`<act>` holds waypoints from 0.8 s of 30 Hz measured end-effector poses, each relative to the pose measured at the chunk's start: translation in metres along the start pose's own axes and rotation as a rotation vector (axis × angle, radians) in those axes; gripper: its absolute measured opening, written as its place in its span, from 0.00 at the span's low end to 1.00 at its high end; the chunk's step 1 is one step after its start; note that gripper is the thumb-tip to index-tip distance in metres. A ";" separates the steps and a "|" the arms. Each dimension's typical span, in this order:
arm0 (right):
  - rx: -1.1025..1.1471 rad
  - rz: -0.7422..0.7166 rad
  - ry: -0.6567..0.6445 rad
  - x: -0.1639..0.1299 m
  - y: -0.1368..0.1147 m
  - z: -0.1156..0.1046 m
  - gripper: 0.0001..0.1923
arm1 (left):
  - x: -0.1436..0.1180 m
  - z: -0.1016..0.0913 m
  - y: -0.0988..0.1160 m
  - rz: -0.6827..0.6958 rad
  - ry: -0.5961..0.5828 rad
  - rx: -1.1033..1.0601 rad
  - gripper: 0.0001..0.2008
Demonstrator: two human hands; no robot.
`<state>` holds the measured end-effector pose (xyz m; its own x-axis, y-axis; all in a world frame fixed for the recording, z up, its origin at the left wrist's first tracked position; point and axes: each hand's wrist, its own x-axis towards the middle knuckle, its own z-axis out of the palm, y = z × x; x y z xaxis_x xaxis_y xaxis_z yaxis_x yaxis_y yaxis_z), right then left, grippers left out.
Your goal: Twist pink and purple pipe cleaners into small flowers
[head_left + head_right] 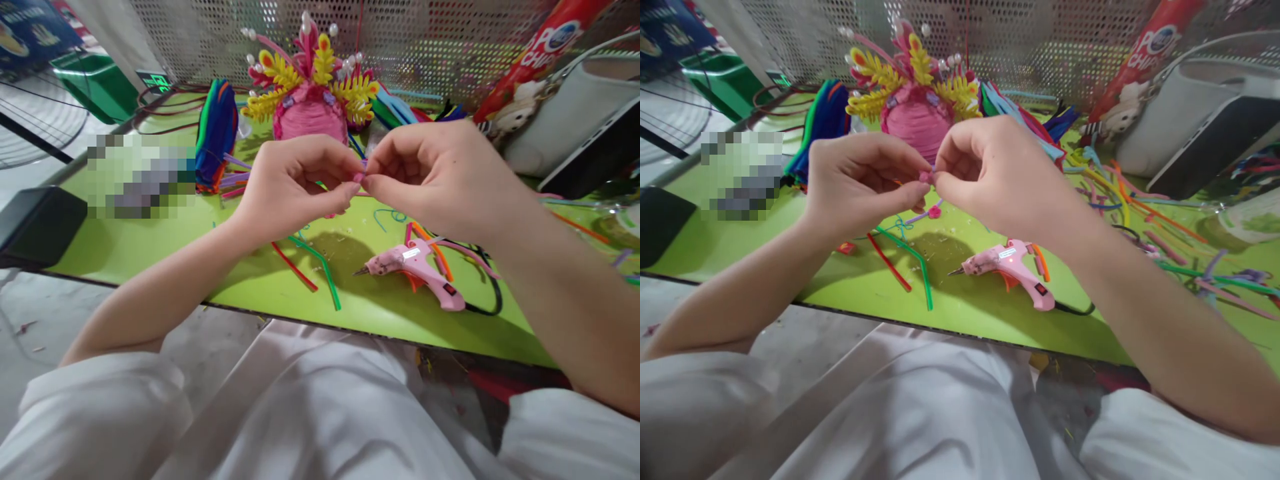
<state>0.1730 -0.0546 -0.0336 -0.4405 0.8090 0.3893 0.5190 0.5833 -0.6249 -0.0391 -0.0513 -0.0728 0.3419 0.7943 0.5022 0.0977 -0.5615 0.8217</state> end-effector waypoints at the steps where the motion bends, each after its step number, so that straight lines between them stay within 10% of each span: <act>1: 0.007 0.009 -0.002 0.000 0.002 0.002 0.08 | 0.000 0.000 0.001 -0.032 -0.008 0.024 0.12; 7: -0.128 -0.087 0.012 0.004 0.000 0.003 0.06 | 0.012 -0.011 -0.003 0.006 -0.082 -0.023 0.18; 13: -0.286 -0.193 0.164 0.024 0.005 -0.011 0.07 | 0.043 -0.062 -0.018 0.273 0.117 0.131 0.25; 19: -0.521 -0.040 0.130 0.027 0.029 -0.045 0.04 | 0.045 -0.114 -0.029 0.036 0.282 0.240 0.33; 24: -0.458 -0.020 0.169 0.001 0.074 -0.087 0.17 | 0.038 -0.106 -0.039 -0.056 0.265 0.153 0.22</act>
<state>0.2746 -0.0040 -0.0212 -0.3480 0.7759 0.5262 0.7973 0.5402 -0.2692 -0.1294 0.0258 -0.0573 0.0779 0.8466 0.5265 0.2560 -0.5274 0.8101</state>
